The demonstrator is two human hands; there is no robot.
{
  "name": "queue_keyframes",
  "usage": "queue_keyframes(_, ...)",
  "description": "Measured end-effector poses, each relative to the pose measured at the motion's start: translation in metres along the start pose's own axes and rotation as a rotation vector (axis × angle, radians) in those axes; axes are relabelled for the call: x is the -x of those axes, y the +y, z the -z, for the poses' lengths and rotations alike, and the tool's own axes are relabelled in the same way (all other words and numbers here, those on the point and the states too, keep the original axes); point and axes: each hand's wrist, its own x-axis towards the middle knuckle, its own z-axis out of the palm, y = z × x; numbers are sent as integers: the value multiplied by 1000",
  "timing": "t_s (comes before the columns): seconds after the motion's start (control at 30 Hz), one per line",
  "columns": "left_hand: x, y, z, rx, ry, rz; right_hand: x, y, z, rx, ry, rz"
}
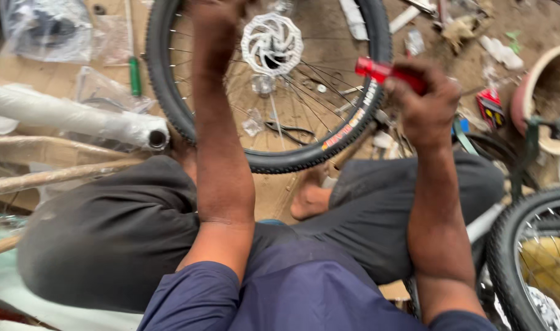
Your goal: The person sorts through a bin of small hardware and uses a screwdriver and hex key to install and tighten bolts on a bicycle wheel hub and disc brake rotor while sitting on the floor.
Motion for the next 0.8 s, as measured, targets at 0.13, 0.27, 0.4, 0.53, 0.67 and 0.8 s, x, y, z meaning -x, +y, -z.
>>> queue_keyframes(0.13, 54, 5, -65, -64, -341, 2, -9, -3, 20, -294, 158, 307)
queue_keyframes(0.27, 80, 25, -88, -166, -501, -59, -13, 3, 36, -565, 187, 298)
queue_keyframes(0.4, 84, 36, -93, -220, -513, -148, -9, 11, 44, -706, 193, 288)
queue_keyframes(0.53, 86, 39, -99, -230, -515, -194, -8, 13, 48, -730, 213, 286)
queue_keyframes(0.67, 92, 38, -111, -259, -512, -161, -7, 14, 42, -734, 160, 286)
queue_keyframes(0.8, 92, 35, -112, -255, -510, -167, -12, 9, 44, -686, 7, 323)
